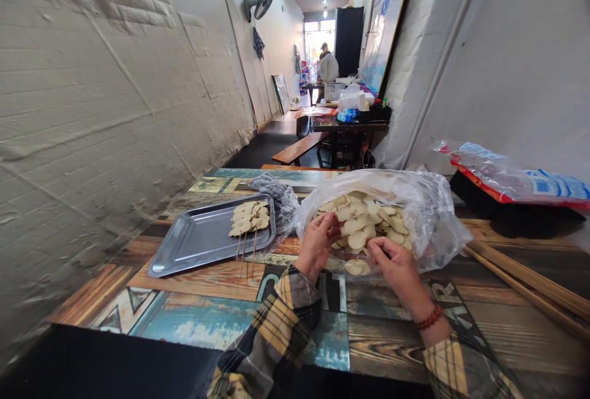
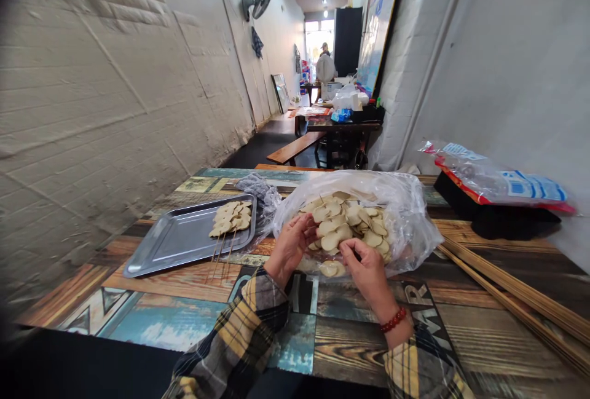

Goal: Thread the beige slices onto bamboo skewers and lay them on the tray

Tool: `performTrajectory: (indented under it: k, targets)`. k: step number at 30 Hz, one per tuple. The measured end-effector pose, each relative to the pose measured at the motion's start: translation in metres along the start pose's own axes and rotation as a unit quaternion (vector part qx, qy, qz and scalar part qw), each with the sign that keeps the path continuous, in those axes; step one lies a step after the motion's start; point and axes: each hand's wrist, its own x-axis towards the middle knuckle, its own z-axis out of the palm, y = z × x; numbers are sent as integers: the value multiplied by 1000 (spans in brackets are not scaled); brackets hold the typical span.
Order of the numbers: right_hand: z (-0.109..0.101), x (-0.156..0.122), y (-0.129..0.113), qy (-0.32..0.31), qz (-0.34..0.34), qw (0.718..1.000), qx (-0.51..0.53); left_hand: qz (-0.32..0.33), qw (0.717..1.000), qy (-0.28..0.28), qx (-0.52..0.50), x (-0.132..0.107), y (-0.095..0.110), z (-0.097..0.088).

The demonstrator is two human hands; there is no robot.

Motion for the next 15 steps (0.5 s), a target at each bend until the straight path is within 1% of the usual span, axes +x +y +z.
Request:
performTrajectory:
  k: [2, 4, 7, 10, 13, 15]
  targets:
    - [-5, 2, -2, 16, 0, 1000, 7, -2, 1000, 1, 7, 0, 1, -1]
    - [-12, 4, -3, 48, -5, 998, 26, 10, 1000, 11, 12, 1, 2, -3]
    - [-23, 6, -5, 107, -11, 992, 68, 41, 998, 26, 37, 3, 4, -7]
    - [-31, 6, -7, 142, -6, 986, 90, 77, 993, 36, 86, 7, 5, -10]
    - [-34, 6, -10, 155, -6, 983, 98, 117, 978, 43, 169, 11, 3, -12]
    - [-34, 6, -11, 155, -10, 983, 101, 141, 952, 37, 269, 14, 1, -13]
